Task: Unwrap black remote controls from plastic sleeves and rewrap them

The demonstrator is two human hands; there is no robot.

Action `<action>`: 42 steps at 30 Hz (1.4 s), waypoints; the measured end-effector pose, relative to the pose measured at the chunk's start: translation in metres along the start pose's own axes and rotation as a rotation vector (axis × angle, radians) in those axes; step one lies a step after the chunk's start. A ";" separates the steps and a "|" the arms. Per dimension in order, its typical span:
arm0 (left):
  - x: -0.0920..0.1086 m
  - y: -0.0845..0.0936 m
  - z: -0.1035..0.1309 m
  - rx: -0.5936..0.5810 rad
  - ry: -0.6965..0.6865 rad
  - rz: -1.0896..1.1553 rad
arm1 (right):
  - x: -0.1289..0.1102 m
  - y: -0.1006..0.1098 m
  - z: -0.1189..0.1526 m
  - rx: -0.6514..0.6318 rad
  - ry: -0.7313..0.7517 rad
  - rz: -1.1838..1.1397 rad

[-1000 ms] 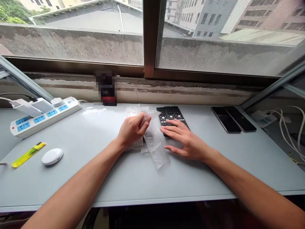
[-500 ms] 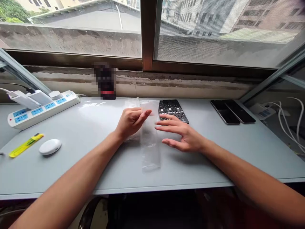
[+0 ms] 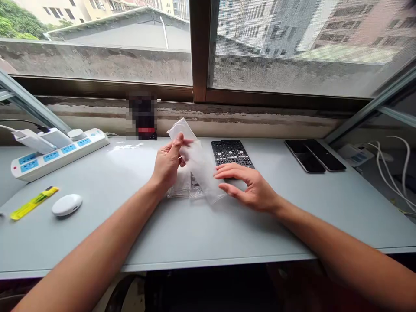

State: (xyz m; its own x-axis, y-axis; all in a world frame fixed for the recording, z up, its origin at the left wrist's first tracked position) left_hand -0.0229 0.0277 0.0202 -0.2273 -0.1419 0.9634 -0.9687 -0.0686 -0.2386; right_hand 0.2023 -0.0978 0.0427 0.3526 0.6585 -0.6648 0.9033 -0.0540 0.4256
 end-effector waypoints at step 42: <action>0.003 0.007 0.002 0.153 0.419 0.260 | 0.104 0.049 0.006 -0.019 -0.425 0.635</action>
State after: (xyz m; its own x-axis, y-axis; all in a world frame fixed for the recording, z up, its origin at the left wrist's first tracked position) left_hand -0.0299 0.0249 0.0208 -0.5098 0.2320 0.8284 -0.8561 -0.2316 -0.4620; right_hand 0.2848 -0.0364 -0.0087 0.8701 0.1598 -0.4662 0.4926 -0.3104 0.8130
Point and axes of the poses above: each hand's wrist, its own z-axis away from the middle knuckle, its own y-axis out of the back of the hand, x = y × z, the point moved 6 cm from there along -z, towards the middle knuckle, and after that the axes turned 9 degrees about x, right-handed, at the moved point
